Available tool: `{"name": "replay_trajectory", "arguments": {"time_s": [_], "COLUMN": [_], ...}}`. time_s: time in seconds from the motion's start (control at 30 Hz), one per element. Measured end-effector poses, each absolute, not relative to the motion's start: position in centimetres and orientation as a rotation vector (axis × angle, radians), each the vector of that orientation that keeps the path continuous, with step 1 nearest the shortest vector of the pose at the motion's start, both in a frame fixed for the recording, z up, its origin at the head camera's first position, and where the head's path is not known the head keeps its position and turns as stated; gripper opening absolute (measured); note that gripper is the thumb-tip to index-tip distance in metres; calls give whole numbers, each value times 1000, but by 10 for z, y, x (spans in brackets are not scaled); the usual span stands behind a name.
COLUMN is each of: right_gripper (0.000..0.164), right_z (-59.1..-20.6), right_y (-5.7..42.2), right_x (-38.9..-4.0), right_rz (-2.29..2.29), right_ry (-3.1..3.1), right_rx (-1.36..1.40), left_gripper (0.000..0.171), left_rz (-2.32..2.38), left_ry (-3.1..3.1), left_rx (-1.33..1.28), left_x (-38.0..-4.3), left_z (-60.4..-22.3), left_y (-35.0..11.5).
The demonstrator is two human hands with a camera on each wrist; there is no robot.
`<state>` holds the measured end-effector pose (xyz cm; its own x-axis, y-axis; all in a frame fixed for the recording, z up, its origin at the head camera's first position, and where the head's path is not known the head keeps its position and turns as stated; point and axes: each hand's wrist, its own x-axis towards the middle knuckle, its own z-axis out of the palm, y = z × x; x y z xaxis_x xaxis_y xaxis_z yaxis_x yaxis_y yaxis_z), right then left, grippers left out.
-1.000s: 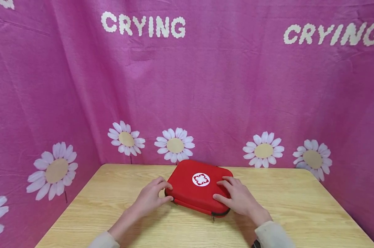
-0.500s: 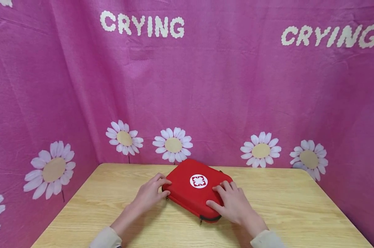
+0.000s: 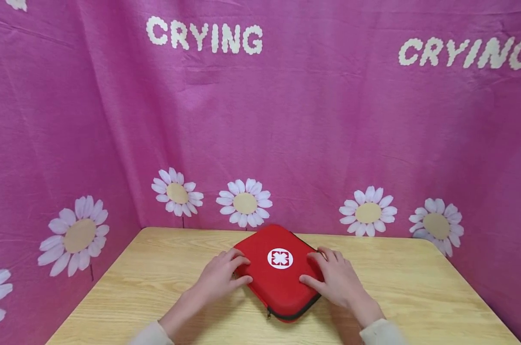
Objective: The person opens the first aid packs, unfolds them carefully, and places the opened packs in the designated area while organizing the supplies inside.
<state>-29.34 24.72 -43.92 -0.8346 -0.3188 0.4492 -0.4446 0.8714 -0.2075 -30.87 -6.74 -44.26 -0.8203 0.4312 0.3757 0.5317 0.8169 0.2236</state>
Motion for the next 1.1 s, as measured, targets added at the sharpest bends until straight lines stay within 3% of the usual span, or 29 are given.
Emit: {"name": "replay_trajectory", "arguments": {"time_s": [0.2, 0.37, 0.5, 0.63, 0.8, 1.0, 1.1], "right_gripper": [82, 78, 74, 72, 68, 74, 77], "right_z": [-445, -449, -451, -444, -439, -446, -450], "right_y": [255, 248, 240, 240, 249, 254, 252], "right_x": [-299, -288, -272, -265, -272, -278, -275], "right_rz": [715, 654, 564, 546, 650, 804, 875], "right_ry": [-2815, -2783, -2771, -2790, -2744, -2785, -2780], "right_rx": [412, 359, 368, 403, 511, 536, 513], "left_gripper": [48, 47, 36, 28, 35, 48, 52], "left_rz": [-490, -456, -435, -679, -864, -426, -266], "left_ry": [-2740, -2753, -2680, -2626, -2635, -2708, -2742], "left_rx": [-718, -721, -730, -713, -714, -981, -979], "left_x": [-308, -314, -316, -321, -309, -282, -277], "left_z": [-444, -444, -447, -448, -440, -434, -435], "left_y": [-61, -63, -67, -72, -68, -47, -43]}}
